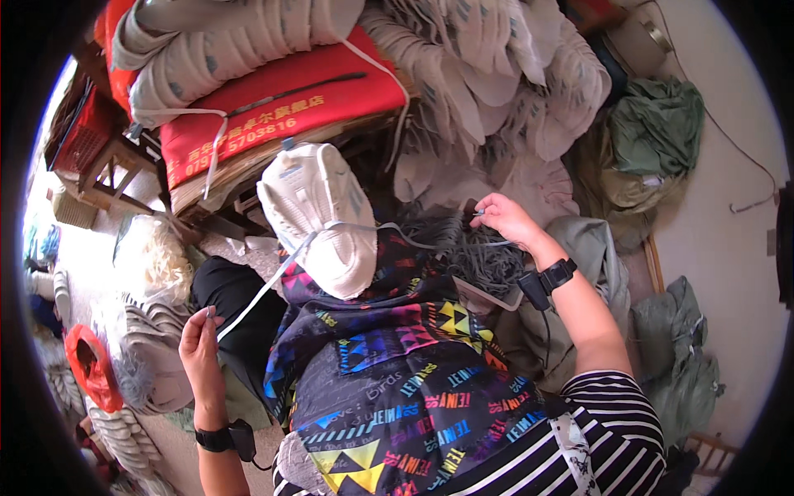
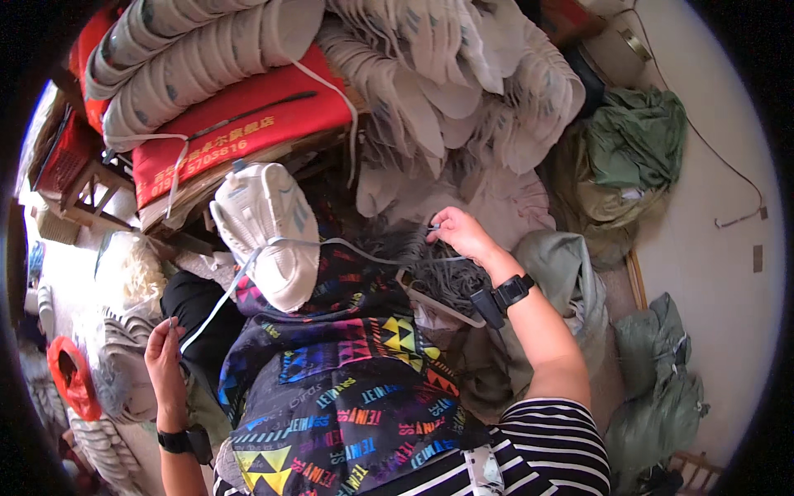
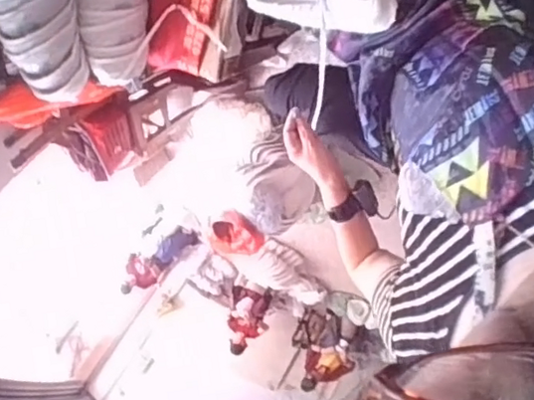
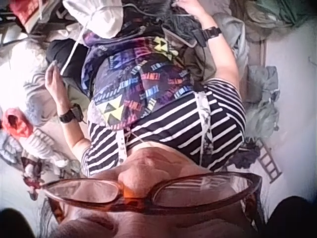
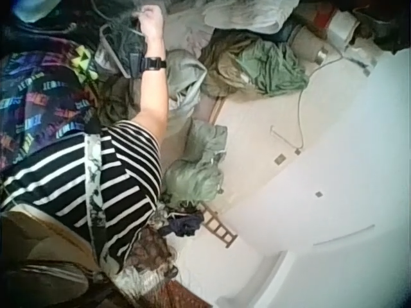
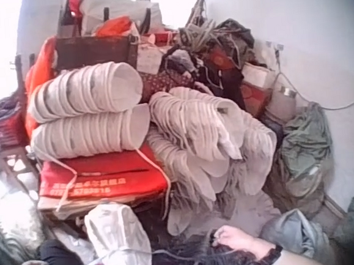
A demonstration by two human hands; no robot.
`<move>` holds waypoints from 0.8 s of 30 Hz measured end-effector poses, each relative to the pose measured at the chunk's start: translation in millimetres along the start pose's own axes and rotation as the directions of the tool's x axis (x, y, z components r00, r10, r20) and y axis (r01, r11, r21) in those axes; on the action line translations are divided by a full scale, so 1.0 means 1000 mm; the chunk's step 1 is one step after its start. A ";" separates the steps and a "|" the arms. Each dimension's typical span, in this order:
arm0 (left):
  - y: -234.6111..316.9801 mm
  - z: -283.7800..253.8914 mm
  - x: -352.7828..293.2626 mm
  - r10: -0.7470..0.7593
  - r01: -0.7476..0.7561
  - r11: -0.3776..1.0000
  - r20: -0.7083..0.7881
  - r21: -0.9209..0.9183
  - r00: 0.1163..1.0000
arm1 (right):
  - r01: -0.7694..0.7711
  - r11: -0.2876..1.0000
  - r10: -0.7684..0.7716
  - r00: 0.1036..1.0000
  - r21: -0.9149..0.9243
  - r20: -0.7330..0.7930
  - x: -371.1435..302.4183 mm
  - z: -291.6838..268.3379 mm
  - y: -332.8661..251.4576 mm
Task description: Lacing a white sneaker by hand.
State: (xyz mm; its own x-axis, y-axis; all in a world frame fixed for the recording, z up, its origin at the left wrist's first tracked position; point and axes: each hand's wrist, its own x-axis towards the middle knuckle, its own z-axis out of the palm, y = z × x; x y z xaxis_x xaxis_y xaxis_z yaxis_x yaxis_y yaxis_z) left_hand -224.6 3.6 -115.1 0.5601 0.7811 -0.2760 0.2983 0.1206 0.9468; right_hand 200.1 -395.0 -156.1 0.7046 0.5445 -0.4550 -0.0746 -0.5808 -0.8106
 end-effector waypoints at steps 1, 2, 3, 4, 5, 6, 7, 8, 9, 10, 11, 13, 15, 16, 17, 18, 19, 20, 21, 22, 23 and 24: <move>-0.001 0.004 0.001 0.022 -0.021 1.000 -0.008 0.009 1.000 | 0.018 1.000 -0.018 1.000 0.006 0.002 -0.003 -0.003 0.003; -0.001 0.008 0.002 0.043 -0.042 0.999 -0.017 0.019 0.999 | 0.036 0.999 -0.036 0.999 0.011 0.006 -0.006 -0.006 0.008; 0.000 0.010 0.003 0.032 -0.032 0.999 0.015 -0.005 0.999 | 0.027 1.000 -0.027 1.000 0.011 -0.005 -0.009 -0.009 0.015; 0.000 0.014 0.005 0.031 -0.031 1.000 0.025 -0.007 0.999 | 0.032 0.997 -0.034 0.999 -0.069 -0.028 -0.009 -0.010 0.021; 0.001 0.017 0.007 0.022 -0.022 1.000 0.029 -0.006 0.999 | 0.036 0.988 -0.043 0.998 -0.148 -0.048 -0.009 -0.011 0.026; 0.003 0.021 0.009 0.014 -0.014 1.000 0.031 -0.005 0.999 | 0.032 0.989 -0.040 0.998 -0.147 -0.053 -0.011 -0.013 0.031; 0.005 0.026 0.011 0.013 -0.013 1.000 0.035 -0.006 0.999 | -0.007 0.951 -0.030 0.993 -0.310 -0.112 -0.013 -0.014 0.032; 0.008 0.033 0.011 0.023 -0.022 1.000 0.058 -0.015 0.998 | -0.052 0.886 -0.031 0.985 -0.462 -0.171 -0.014 -0.014 0.032; 0.011 0.039 0.012 0.033 -0.031 0.999 0.080 -0.024 0.996 | -0.053 0.885 -0.031 0.985 -0.462 -0.172 -0.017 -0.015 0.032; 0.014 0.045 0.012 0.032 -0.030 0.999 0.079 -0.025 0.996 | -0.093 0.823 -0.030 0.978 -0.560 -0.207 -0.024 -0.014 0.022; 0.017 0.051 0.012 0.030 -0.028 0.999 0.094 -0.015 0.995 | -0.134 0.749 -0.035 0.970 -0.649 -0.241 -0.028 -0.012 0.016; 0.020 0.060 0.012 0.041 -0.041 0.999 0.110 -0.008 0.993 | -0.100 0.710 -0.131 0.954 -0.697 -0.270 -0.031 -0.010 0.016; 0.022 0.067 0.013 0.053 -0.051 0.999 0.129 -0.019 0.990 | -0.066 0.667 -0.229 0.930 -0.742 -0.288 -0.031 -0.008 0.009; 0.023 0.069 0.013 0.064 -0.061 0.998 0.145 -0.028 0.987 | -0.163 0.715 -0.096 0.940 -0.680 -0.327 -0.031 -0.006 -0.002; 0.023 0.073 0.013 0.080 -0.078 0.997 0.142 -0.020 0.987 | -0.261 0.746 0.038 0.935 -0.612 -0.352 -0.030 -0.003 -0.009; 0.027 0.077 0.012 0.084 -0.089 0.996 0.135 0.032 0.987 | -0.247 0.747 0.031 0.940 -0.617 -0.339 -0.031 -0.002 -0.011; 0.026 0.083 0.014 0.125 -0.127 0.992 0.146 0.008 0.981 | -0.226 0.707 0.005 0.949 -0.670 -0.316 -0.035 -0.003 -0.010; 0.022 0.088 0.018 0.166 -0.166 0.986 0.147 -0.012 0.975 | -0.193 0.666 -0.027 0.959 -0.720 -0.282 -0.033 -0.001 -0.009; 0.025 0.094 0.018 0.167 -0.162 0.986 0.148 -0.041 0.975 | -0.163 0.671 -0.043 0.965 -0.723 -0.258 -0.030 0.002 -0.004; 0.029 0.102 0.020 0.167 -0.158 0.985 0.156 -0.068 0.974 | -0.070 0.709 -0.131 0.965 -0.701 -0.228 -0.027 0.003 0.004; 0.026 0.106 0.024 0.194 -0.173 0.977 0.183 -0.121 0.964 | 0.026 0.736 -0.218 0.955 -0.676 -0.201 -0.023 0.010 0.000; 0.027 0.111 0.027 0.252 -0.217 0.959 0.197 -0.180 0.948 | 0.050 0.738 -0.231 0.956 -0.673 -0.182 -0.017 0.017 -0.006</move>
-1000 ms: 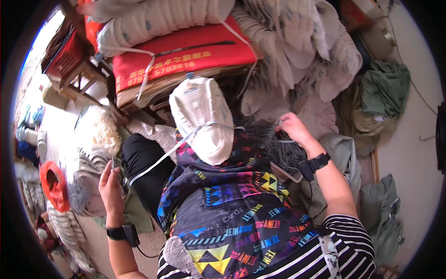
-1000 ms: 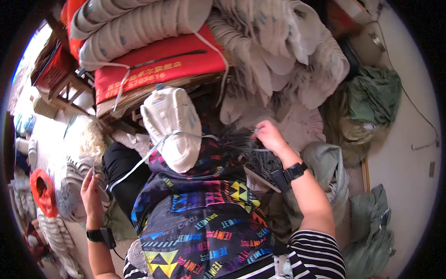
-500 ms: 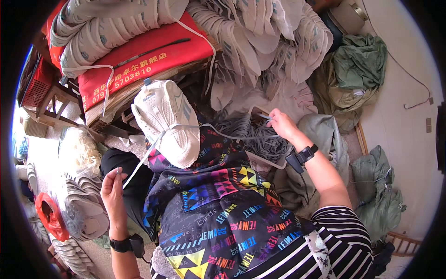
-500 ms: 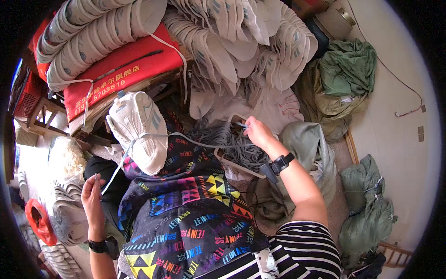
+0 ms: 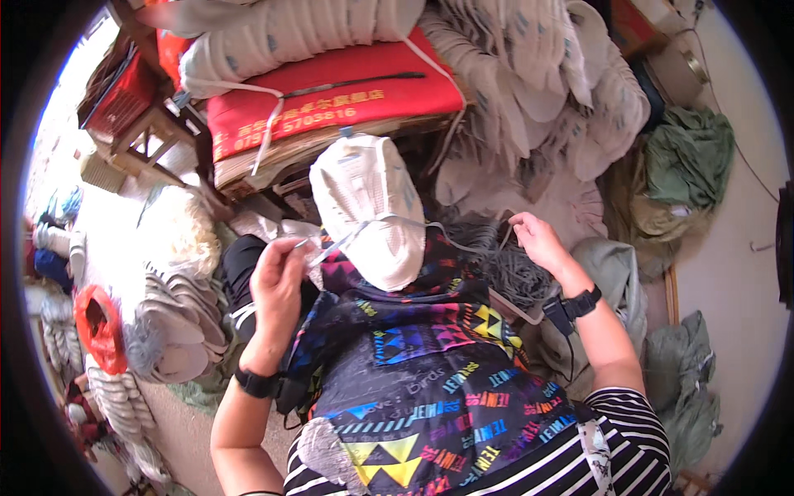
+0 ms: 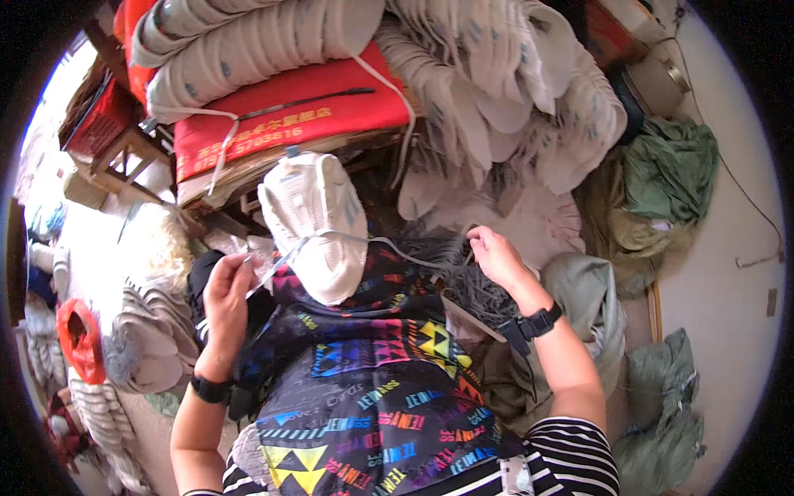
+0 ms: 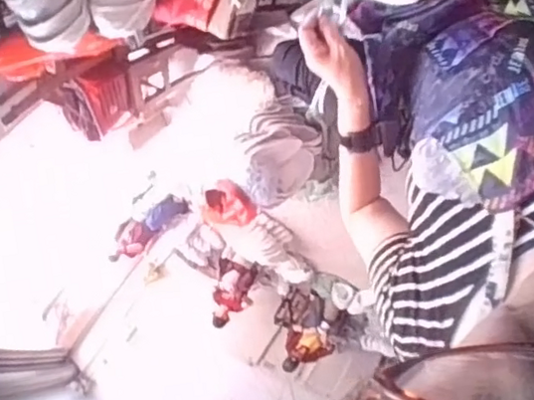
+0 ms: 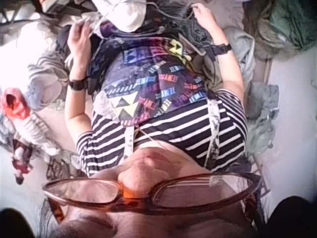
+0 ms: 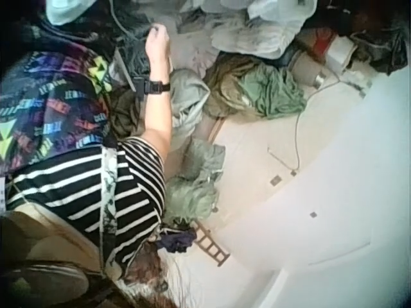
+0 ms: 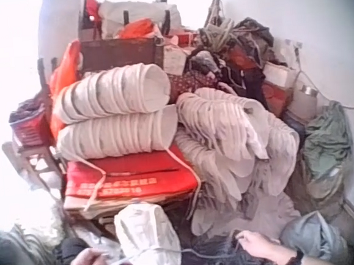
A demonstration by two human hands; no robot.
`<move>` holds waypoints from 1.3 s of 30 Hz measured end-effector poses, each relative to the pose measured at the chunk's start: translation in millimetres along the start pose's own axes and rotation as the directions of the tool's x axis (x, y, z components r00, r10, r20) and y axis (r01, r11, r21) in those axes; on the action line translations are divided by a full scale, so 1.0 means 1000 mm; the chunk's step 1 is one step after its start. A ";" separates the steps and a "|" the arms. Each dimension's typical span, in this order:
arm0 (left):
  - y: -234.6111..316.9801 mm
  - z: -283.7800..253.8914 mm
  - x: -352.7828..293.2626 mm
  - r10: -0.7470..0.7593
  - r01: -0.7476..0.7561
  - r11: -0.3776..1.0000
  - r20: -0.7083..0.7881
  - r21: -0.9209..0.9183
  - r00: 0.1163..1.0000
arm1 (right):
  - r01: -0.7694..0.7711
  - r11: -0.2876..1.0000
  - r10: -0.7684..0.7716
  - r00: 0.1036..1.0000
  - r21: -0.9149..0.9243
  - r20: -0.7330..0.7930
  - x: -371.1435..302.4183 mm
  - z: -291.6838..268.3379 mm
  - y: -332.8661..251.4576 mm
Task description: Lacing a white sneaker by hand.
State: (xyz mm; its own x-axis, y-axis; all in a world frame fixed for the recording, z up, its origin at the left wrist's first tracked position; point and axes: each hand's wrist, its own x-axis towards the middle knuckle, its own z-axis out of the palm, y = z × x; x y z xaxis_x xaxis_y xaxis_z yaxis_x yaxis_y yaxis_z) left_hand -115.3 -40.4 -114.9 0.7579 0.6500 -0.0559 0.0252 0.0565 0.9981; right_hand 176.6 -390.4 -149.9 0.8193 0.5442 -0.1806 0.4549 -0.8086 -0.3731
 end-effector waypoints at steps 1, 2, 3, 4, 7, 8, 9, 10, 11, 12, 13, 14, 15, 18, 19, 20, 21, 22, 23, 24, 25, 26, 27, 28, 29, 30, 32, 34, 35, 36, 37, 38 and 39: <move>0.001 0.008 0.004 0.027 -0.028 0.999 -0.009 -0.024 1.000 | 0.025 0.958 -0.057 0.993 0.286 0.105 0.004 -0.007 -0.021; 0.002 0.015 0.007 0.056 -0.057 0.997 -0.018 -0.048 0.998 | 0.013 0.838 -0.140 0.971 0.546 0.192 0.006 -0.015 -0.044; -0.001 0.018 0.011 0.063 -0.063 0.997 -0.005 -0.050 0.998 | 0.051 0.741 -0.207 0.966 0.670 0.155 0.006 -0.020 -0.070; -0.003 0.023 0.015 0.071 -0.070 0.996 0.013 -0.056 0.997 | 0.084 0.625 -0.262 0.959 0.776 0.108 0.005 -0.025 -0.097; -0.001 0.036 0.016 -0.055 0.056 0.997 0.021 -0.052 0.998 | 0.102 0.526 -0.284 0.957 0.844 0.062 0.008 -0.026 -0.159; -0.001 0.037 0.016 -0.061 0.059 0.997 0.043 0.040 0.997 | 0.090 0.485 -0.298 0.952 0.870 0.068 0.012 -0.022 -0.170; 0.002 0.044 0.013 -0.066 0.069 0.997 0.048 -0.043 0.997 | 0.057 0.461 -0.328 0.938 0.886 0.110 0.015 -0.016 -0.178; 0.002 0.050 0.013 -0.066 0.067 0.997 0.028 -0.046 0.997 | 0.024 0.438 -0.353 0.924 0.899 0.148 0.018 -0.013 -0.183; 0.005 0.050 0.012 -0.113 0.112 0.993 0.049 0.025 0.992 | 0.028 0.458 -0.382 0.909 0.888 0.168 0.018 -0.011 -0.188; 0.010 0.050 0.011 -0.162 0.155 0.983 0.066 0.096 0.985 | 0.064 0.497 -0.393 0.906 0.865 0.159 0.020 -0.005 -0.190; 0.014 0.050 0.009 -0.193 0.184 0.973 0.056 0.139 0.980 | 0.056 0.541 -0.376 0.909 0.839 0.182 0.019 -0.003 -0.195; 0.014 0.050 0.009 -0.195 0.186 0.972 0.050 0.141 0.980 | 0.047 0.583 -0.356 0.912 0.811 0.203 0.018 -0.004 -0.199; 0.012 0.049 0.009 -0.186 0.178 0.972 0.044 0.154 0.981 | 0.046 0.581 -0.360 0.910 0.812 0.206 0.018 -0.005 -0.201; 0.015 0.050 0.010 -0.232 0.225 0.967 0.044 0.122 0.972 | 0.068 0.629 -0.372 0.901 0.774 0.223 0.021 -0.009 -0.204; 0.012 0.049 0.010 -0.222 0.215 0.971 0.055 0.109 0.974 | 0.060 0.608 -0.383 0.896 0.792 0.227 0.022 -0.008 -0.206; 0.009 0.049 0.011 -0.212 0.205 0.974 0.065 0.095 0.975 | 0.051 0.587 -0.394 0.890 0.808 0.230 0.022 -0.008 -0.208; 0.007 0.049 0.011 -0.212 0.206 0.974 0.064 0.095 0.975 | 0.050 0.587 -0.394 0.889 0.808 0.231 0.021 -0.009 -0.209; 0.005 0.050 0.011 -0.194 0.190 0.980 0.076 0.058 0.978 | 0.201 0.688 -0.418 0.895 0.697 0.155 0.020 -0.011 -0.212; 0.004 0.050 0.010 -0.175 0.174 0.985 0.087 0.022 0.981 | 0.338 0.762 -0.453 0.888 0.553 0.082 0.019 -0.013 -0.214; 0.005 0.051 0.010 -0.177 0.176 0.984 0.082 0.021 0.981 | 0.339 0.761 -0.456 0.886 0.554 0.086 0.018 -0.014 -0.216; 0.007 0.052 0.010 -0.185 0.185 0.983 0.103 0.010 0.977 | 0.585 0.769 -0.591 0.804 0.257 -0.064 0.018 -0.015 -0.218; 0.010 0.053 0.011 -0.194 0.195 0.981 0.124 -0.001 0.973 | 0.729 0.679 -0.733 0.663 -0.089 -0.153 0.017 -0.015 -0.220; 0.014 0.054 0.011 -0.196 0.198 0.980 0.119 0.000 0.973 | 0.721 0.688 -0.725 0.679 -0.080 -0.112 0.016 -0.014 -0.222; 0.018 0.055 0.012 -0.224 0.227 0.974 0.115 -0.013 0.968 | 0.723 0.687 -0.727 0.678 -0.079 -0.111 0.016 -0.014 -0.224; 0.020 0.056 0.013 -0.251 0.255 0.966 0.111 -0.025 0.961 | 0.733 0.671 -0.741 0.669 -0.111 -0.062 0.017 -0.015 -0.225; 0.020 0.057 0.014 -0.252 0.256 0.966 0.109 -0.025 0.962 | 0.743 0.654 -0.751 0.660 -0.142 -0.011 0.018 -0.017 -0.226; 0.018 0.057 0.016 -0.252 0.255 0.966 0.090 -0.029 0.964 | 0.741 0.669 -0.742 0.670 -0.056 0.015 0.020 -0.024 -0.230; 0.017 0.057 0.017 -0.266 0.269 0.963 0.092 -0.024 0.959 | 0.730 0.683 -0.731 0.681 0.030 0.041 0.027 -0.026 -0.230; 0.017 0.058 0.017 -0.280 0.283 0.959 0.098 -0.018 0.955 | 0.709 0.684 -0.726 0.685 0.169 0.067 0.032 -0.024 -0.229; 0.016 0.060 0.018 -0.280 0.283 0.959 0.098 -0.017 0.955 | 0.672 0.676 -0.723 0.685 0.304 0.093 0.035 -0.023 -0.228; 0.016 0.062 0.019 -0.253 0.255 0.967 0.083 -0.019 0.964 | 0.672 0.675 -0.724 0.684 0.306 0.095 0.037 -0.024 -0.228; 0.015 0.063 0.020 -0.225 0.227 0.974 0.068 -0.021 0.972 | 0.624 0.697 -0.701 0.696 0.353 0.153 0.039 -0.025 -0.228; 0.013 0.062 0.019 -0.226 0.228 0.973 0.066 -0.020 0.972 | 0.573 0.717 -0.679 0.704 0.397 0.211 0.040 -0.028 -0.229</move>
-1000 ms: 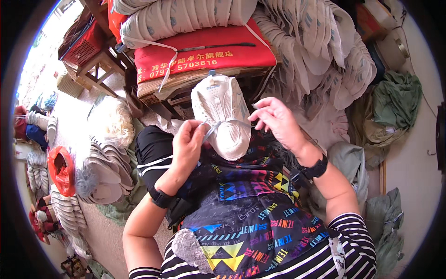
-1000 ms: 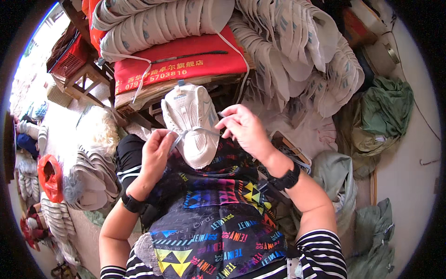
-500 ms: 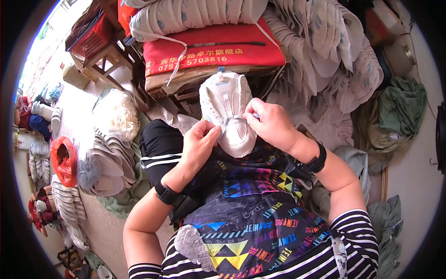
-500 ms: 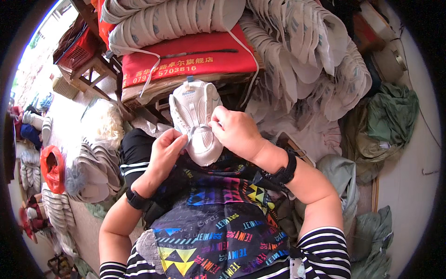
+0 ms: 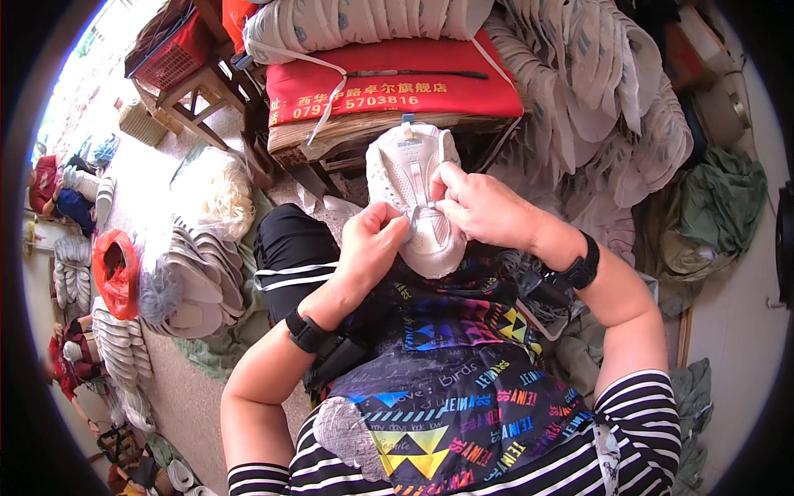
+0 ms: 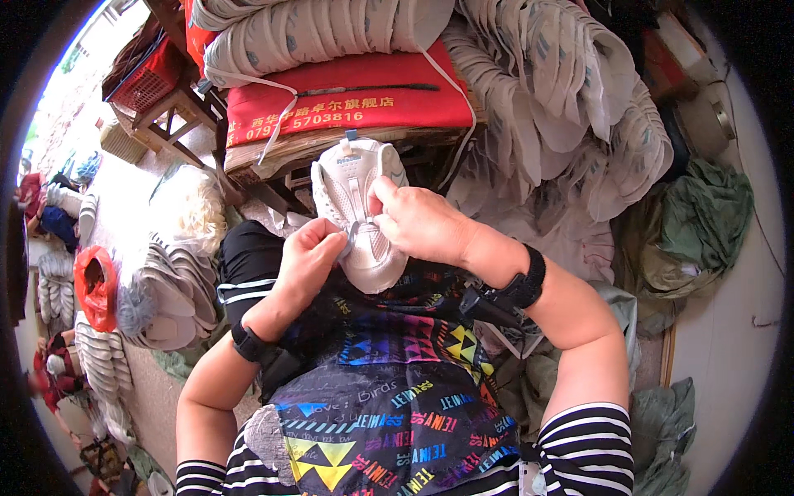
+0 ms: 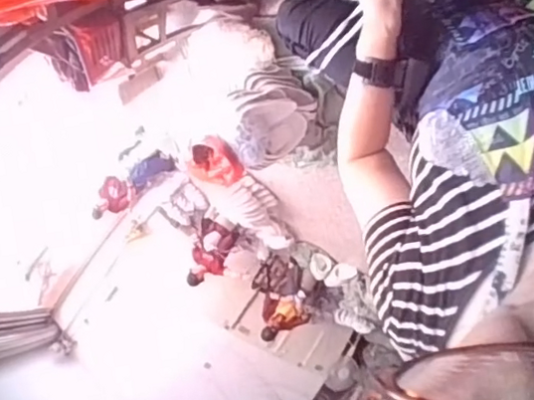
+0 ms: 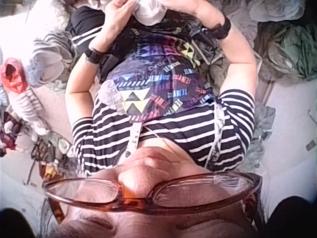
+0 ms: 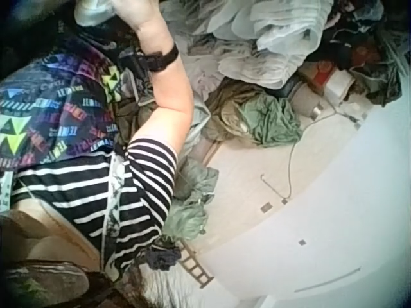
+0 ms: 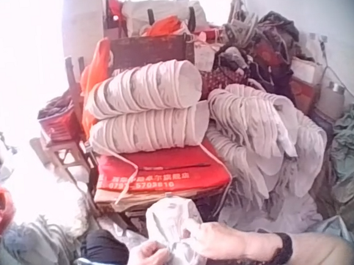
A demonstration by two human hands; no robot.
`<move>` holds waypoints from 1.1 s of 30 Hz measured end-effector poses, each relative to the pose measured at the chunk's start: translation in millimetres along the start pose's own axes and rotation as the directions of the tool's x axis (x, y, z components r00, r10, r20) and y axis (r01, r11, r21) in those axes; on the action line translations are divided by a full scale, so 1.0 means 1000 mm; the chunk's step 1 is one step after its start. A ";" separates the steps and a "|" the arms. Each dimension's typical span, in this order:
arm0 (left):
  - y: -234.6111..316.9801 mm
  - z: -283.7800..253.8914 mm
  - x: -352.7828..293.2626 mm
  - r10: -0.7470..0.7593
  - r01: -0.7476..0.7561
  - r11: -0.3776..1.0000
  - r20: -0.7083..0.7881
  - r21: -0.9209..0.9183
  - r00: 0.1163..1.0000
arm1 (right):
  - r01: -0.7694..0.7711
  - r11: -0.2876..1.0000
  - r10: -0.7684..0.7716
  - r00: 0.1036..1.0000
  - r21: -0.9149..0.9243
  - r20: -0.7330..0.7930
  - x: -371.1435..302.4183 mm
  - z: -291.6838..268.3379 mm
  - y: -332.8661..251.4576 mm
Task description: Lacing a white sneaker by hand.
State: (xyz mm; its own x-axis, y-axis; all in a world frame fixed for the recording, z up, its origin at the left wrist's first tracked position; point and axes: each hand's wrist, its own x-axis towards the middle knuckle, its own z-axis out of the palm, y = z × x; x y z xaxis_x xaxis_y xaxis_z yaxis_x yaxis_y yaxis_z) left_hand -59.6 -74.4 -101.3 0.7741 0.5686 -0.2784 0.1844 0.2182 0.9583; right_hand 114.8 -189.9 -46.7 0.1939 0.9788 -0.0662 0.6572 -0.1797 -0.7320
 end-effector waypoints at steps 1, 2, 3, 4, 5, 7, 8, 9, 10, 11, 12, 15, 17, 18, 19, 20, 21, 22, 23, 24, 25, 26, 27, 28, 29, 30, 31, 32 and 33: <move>-0.002 0.000 0.000 0.046 -0.046 0.997 -0.001 0.056 0.999 | 0.001 1.000 -0.001 1.000 0.002 0.002 0.000 -0.003 -0.003; -0.003 -0.001 -0.001 0.092 -0.091 0.989 0.001 0.113 0.996 | -0.027 1.000 0.027 0.999 -0.002 0.037 0.000 -0.007 -0.007; -0.001 -0.002 -0.001 0.090 -0.089 0.990 -0.002 0.114 0.996 | -0.054 0.999 0.054 0.996 -0.006 0.073 0.001 -0.009 -0.008; 0.002 -0.001 -0.001 0.110 -0.105 0.974 -0.018 0.199 0.994 | -0.057 0.998 0.057 0.996 -0.005 0.071 0.002 -0.010 -0.007; 0.005 -0.001 -0.001 0.132 -0.118 0.952 -0.032 0.283 0.991 | -0.073 0.996 0.069 0.995 0.046 0.077 0.004 -0.010 -0.006; 0.008 0.000 0.000 0.186 -0.158 0.910 -0.037 0.384 0.982 | -0.089 0.991 0.081 0.993 0.099 0.083 0.005 -0.008 -0.004; 0.010 0.000 0.000 0.241 -0.194 0.855 -0.037 0.481 0.970 | -0.024 1.000 0.024 0.999 0.017 0.038 0.005 -0.005 -0.001; 0.012 0.001 0.002 0.241 -0.194 0.854 -0.037 0.482 0.970 | 0.037 0.997 -0.038 0.999 -0.068 -0.002 0.005 -0.003 0.000; 0.013 0.002 0.004 0.392 -0.311 0.751 -0.016 0.582 0.920 | 0.037 0.997 -0.037 0.999 -0.066 -0.001 0.004 -0.002 -0.001; 0.015 0.003 0.004 0.531 -0.408 0.619 0.025 0.671 0.847 | 0.060 0.982 -0.059 0.998 -0.180 0.013 0.002 -0.001 -0.003; 0.017 0.002 0.003 0.530 -0.407 0.619 0.026 0.672 0.848 | 0.083 0.953 -0.078 0.997 -0.292 0.029 0.001 -0.001 -0.005; 0.021 -0.003 -0.006 0.480 -0.414 0.539 0.136 0.734 0.867 | 0.026 0.934 0.027 0.989 -0.356 0.143 0.001 -0.005 -0.017; 0.024 -0.007 -0.007 0.365 -0.390 0.536 0.211 0.748 0.907 | 0.040 0.940 0.012 0.989 -0.338 0.150 0.002 -0.008 -0.015; 0.028 -0.010 -0.007 0.367 -0.390 0.535 0.209 0.749 0.907 | 0.053 0.946 -0.002 0.988 -0.320 0.157 0.003 -0.011 -0.013; 0.032 -0.013 -0.006 0.428 -0.465 0.404 0.287 0.788 0.857 | 0.053 0.946 -0.002 0.988 -0.320 0.157 0.005 -0.013 -0.012; 0.036 -0.015 -0.004 0.475 -0.528 0.262 0.368 0.808 0.799 | 0.069 0.954 -0.015 0.983 -0.292 0.182 0.007 -0.015 -0.011; 0.042 -0.014 -0.003 0.476 -0.528 0.262 0.368 0.808 0.799 | 0.083 0.961 -0.028 0.978 -0.263 0.206 0.008 -0.016 -0.010; 0.049 -0.015 -0.001 0.544 -0.567 0.197 0.392 0.800 0.742 | 0.060 0.963 -0.003 0.977 -0.264 0.213 0.008 -0.019 -0.016; 0.053 -0.016 0.001 0.607 -0.600 0.128 0.416 0.790 0.677 | 0.065 0.962 -0.006 0.976 -0.264 0.216 0.009 -0.022 -0.020; 0.053 -0.019 0.006 0.561 -0.605 0.092 0.461 0.791 0.688 | 0.077 0.943 0.000 0.972 -0.324 0.234 0.011 -0.025 -0.024; 0.057 -0.020 0.008 0.561 -0.606 0.092 0.462 0.791 0.687 | 0.086 0.920 0.012 0.969 -0.382 0.247 0.012 -0.026 -0.026; 0.062 -0.020 0.008 0.503 -0.604 0.064 0.497 0.794 0.707 | 0.085 0.920 0.013 0.969 -0.382 0.247 0.011 -0.026 -0.022; 0.065 -0.020 0.010 0.442 -0.604 0.037 0.530 0.796 0.724 | 0.213 0.906 -0.166 0.974 -0.366 0.155 0.010 -0.024 -0.016; 0.067 -0.020 0.011 0.405 -0.608 0.038 0.544 0.793 0.735 | 0.340 0.868 -0.342 0.938 -0.361 0.061 0.010 -0.023 -0.013; 0.068 -0.021 0.012 0.404 -0.605 0.040 0.541 0.795 0.737 | 0.342 0.869 -0.342 0.937 -0.359 0.063 0.011 -0.023 -0.012; 0.070 -0.022 0.014 0.363 -0.611 0.060 0.553 0.789 0.750 | 0.364 0.852 -0.377 0.925 -0.376 0.043 0.013 -0.022 -0.012; 0.071 -0.023 0.015 0.322 -0.615 0.079 0.564 0.784 0.761 | 0.387 0.834 -0.412 0.911 -0.394 0.022 0.014 -0.022 -0.011; 0.072 -0.025 0.017 0.321 -0.613 0.079 0.562 0.786 0.763 | 0.390 0.834 -0.414 0.910 -0.391 0.024 0.016 -0.023 -0.010; 0.072 -0.026 0.020 0.297 -0.629 0.101 0.580 0.771 0.759 | 0.402 0.833 -0.412 0.909 -0.380 0.057 0.017 -0.025 -0.009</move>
State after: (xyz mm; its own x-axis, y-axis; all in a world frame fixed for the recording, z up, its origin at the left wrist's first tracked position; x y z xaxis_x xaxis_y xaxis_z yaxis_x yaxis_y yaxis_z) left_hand -47.0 -26.5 -39.8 0.9932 0.0365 0.1101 -0.0008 -0.9470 0.3213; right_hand 130.5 -173.7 -24.6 -0.1362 0.9697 0.2027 0.9021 0.2059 -0.3792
